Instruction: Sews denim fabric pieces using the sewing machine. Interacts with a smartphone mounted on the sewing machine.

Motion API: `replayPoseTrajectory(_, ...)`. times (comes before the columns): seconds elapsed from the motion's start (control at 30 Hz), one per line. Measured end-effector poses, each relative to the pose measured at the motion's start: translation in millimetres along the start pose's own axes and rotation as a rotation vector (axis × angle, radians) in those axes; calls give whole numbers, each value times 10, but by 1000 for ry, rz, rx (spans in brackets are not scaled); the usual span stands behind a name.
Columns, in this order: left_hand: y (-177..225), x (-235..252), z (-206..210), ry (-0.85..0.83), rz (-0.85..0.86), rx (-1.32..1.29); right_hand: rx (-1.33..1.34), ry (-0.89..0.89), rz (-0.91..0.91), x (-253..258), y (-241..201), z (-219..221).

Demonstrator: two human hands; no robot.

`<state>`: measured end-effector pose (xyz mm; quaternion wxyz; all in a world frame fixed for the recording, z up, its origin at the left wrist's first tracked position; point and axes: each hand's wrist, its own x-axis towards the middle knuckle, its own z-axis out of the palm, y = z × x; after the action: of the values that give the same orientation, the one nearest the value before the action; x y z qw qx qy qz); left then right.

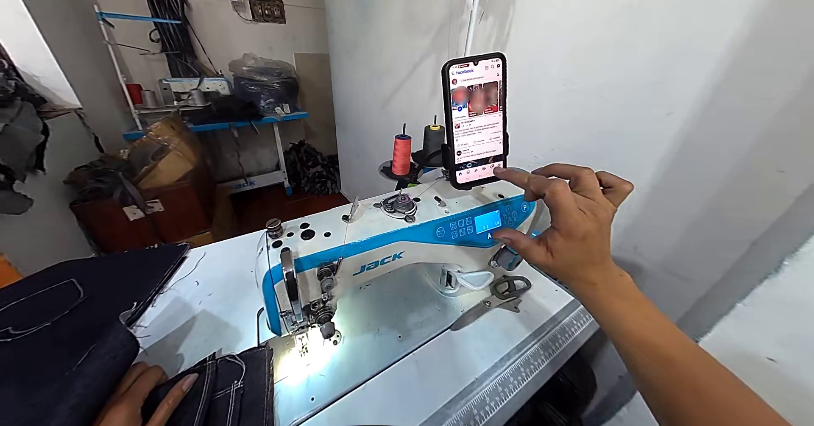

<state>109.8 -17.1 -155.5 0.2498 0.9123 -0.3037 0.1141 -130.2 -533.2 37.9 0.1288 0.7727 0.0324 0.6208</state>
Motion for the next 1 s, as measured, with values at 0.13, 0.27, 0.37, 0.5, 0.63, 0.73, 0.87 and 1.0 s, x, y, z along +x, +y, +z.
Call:
replayPoseTrajectory(0.13, -17, 3, 5, 2, 6, -1, 2, -70, 19, 189, -81, 42)
replayPoseTrajectory(0.27, -28, -5, 16, 3, 3, 3, -18, -127, 6, 331, -149, 122)
replayPoseTrajectory(0.37, -18, -1, 17, 9, 5, -7, -22, -131, -1, 380, -181, 164)
replayPoseTrajectory(0.5, -34, -3, 24, 15, 17, -16, -29, -128, 14, 396, -210, 174)
replayPoseTrajectory(0.63, -29, -7, 17, 26, 24, -19, -43, -138, 18, 378, -200, 185)
replayPoseTrajectory(0.73, -11, -7, 5, 15, 16, -26, -28, -144, 9, 366, -188, 190)
replayPoseTrajectory(0.87, -10, -10, 9, 13, 14, -21, -25, -138, -9, 367, -203, 180)
replayPoseTrajectory(1.0, -7, -4, 1, 6, 10, -19, -28, -173, -12, 375, -200, 187)
